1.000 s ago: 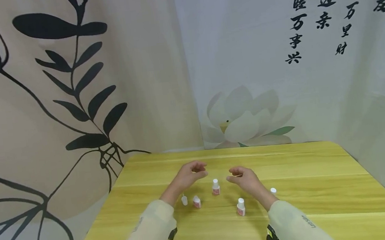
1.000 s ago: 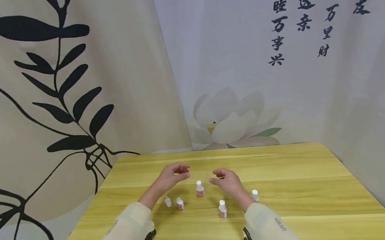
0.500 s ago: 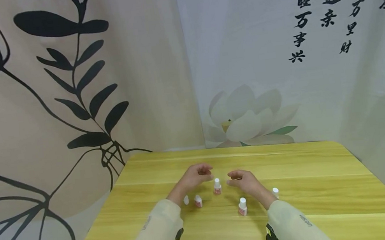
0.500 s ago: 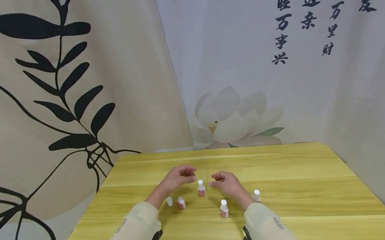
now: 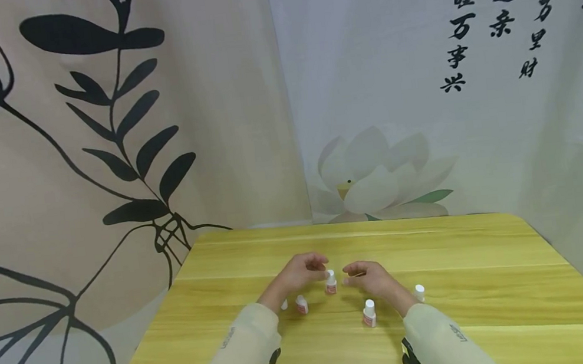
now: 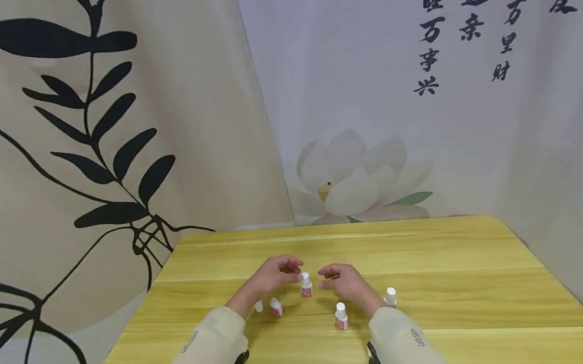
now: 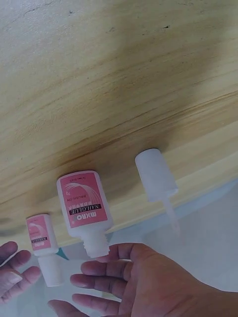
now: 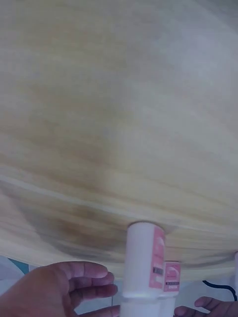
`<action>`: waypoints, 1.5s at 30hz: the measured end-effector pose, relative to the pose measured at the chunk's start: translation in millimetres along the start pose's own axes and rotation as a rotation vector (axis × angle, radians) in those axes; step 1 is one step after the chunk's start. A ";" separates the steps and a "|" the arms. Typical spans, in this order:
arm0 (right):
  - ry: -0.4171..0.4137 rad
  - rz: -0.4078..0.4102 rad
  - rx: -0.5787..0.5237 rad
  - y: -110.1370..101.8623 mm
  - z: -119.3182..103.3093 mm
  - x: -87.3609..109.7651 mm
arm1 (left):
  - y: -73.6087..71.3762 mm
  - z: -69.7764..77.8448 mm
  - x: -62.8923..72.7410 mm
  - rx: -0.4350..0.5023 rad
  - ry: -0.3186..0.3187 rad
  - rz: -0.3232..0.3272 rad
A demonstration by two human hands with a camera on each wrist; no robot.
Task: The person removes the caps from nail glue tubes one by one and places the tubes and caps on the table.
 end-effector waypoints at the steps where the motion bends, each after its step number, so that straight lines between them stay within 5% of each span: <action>1: 0.000 -0.002 0.002 0.0 1.2 -1.1 | 0.7 -0.3 -0.1 -0.002 0.006 -0.004; 28: -0.035 -0.060 0.072 8.3 12.1 -13.5 | 4.3 -10.6 -5.0 -0.027 -0.025 -0.030; 45: -0.059 -0.007 0.259 22.0 12.9 -24.1 | 4.5 -15.2 -7.0 -0.005 -0.013 -0.032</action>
Point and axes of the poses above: each hand's wrist, its own x-axis away from the middle knuckle, its own y-axis out of the palm, z = x × y, the point moved 5 cm from there along -x, towards the middle knuckle, and after that the axes turned 1 degree about x, right-handed, at the moved point
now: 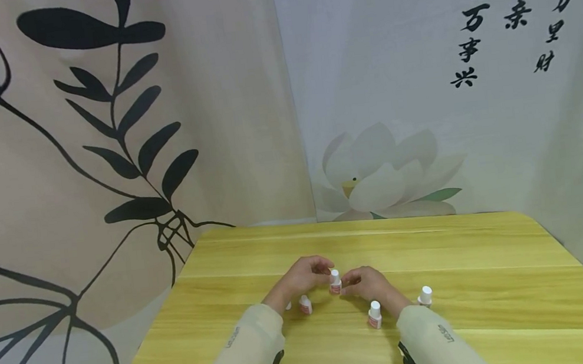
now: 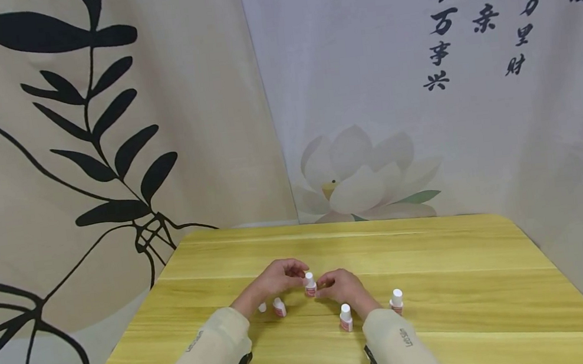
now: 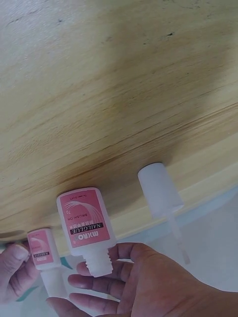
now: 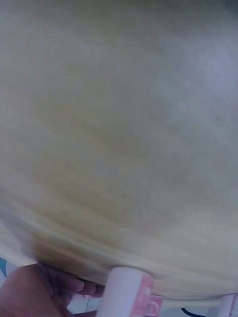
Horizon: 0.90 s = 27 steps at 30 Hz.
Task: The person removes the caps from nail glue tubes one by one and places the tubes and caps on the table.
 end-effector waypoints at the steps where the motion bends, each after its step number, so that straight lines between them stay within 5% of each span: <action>1: -0.004 0.003 0.008 0.1 -0.5 0.1 | 0.0 0.3 0.0 -0.002 0.002 -0.002; 27: -0.050 0.018 0.049 0.8 -6.6 4.0 | 3.9 -0.8 4.0 0.013 -0.028 -0.011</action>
Point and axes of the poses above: each hand's wrist, its own x-axis away from the middle knuckle, its own y-axis out of the palm, z = x × y, the point moved 5 cm from there along -x, towards the middle knuckle, and after that the axes turned 1 degree about x, right-handed, at the moved point
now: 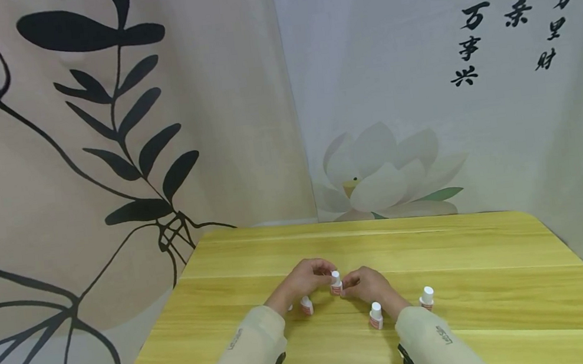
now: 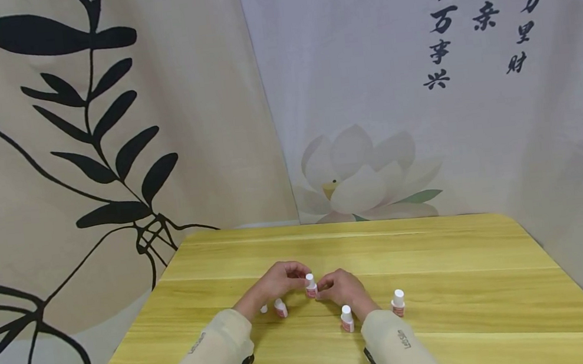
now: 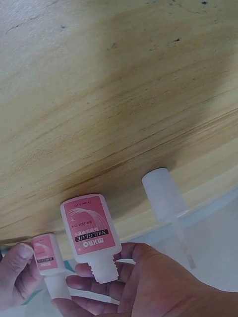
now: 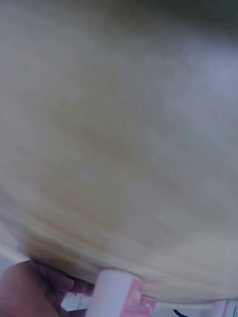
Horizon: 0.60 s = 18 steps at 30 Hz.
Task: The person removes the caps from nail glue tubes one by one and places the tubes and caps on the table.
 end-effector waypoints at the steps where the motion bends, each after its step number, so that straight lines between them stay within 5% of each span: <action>1: -0.001 -0.001 -0.003 0.0 -0.2 0.1 | 0.2 -0.1 -0.1 -0.001 -0.001 0.002; 18: -0.008 -0.014 -0.005 -0.4 0.1 -0.7 | 3.1 1.8 -2.7 0.010 -0.011 0.045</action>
Point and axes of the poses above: each hand's wrist, its own x-axis away from the middle knuckle, its own y-axis out of the palm, z = x × y, the point moved 5 cm from there along -x, towards the middle knuckle, and after that the axes turned 1 degree about x, right-handed, at the moved point
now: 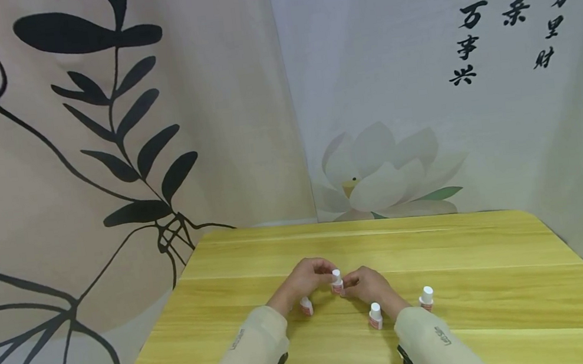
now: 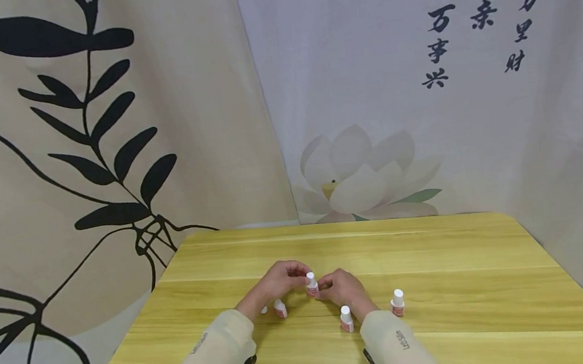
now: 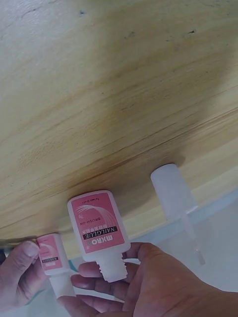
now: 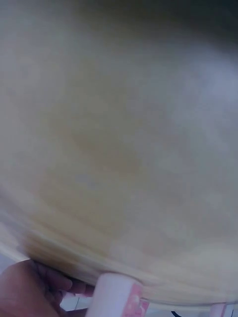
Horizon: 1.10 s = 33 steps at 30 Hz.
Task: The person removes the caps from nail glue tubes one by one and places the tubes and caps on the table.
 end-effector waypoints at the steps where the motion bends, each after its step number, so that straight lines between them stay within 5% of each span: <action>1: -0.001 0.000 0.000 0.2 0.0 -0.3 | -0.1 -0.5 -0.1 0.003 -0.007 0.001; 19: -0.067 0.003 0.018 -1.5 0.1 0.3 | 1.6 3.1 -0.5 -0.053 0.022 0.012; 33: -0.043 0.011 0.011 1.3 -0.1 -0.5 | 2.5 -2.0 -6.2 -0.069 0.011 0.046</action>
Point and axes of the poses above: each hand's wrist, its own x-axis away from the middle knuckle, its own y-axis out of the palm, z = x × y, the point moved 5 cm from there along -x, towards the middle knuckle, and after that the axes turned 1 degree about x, right-handed, at the moved point
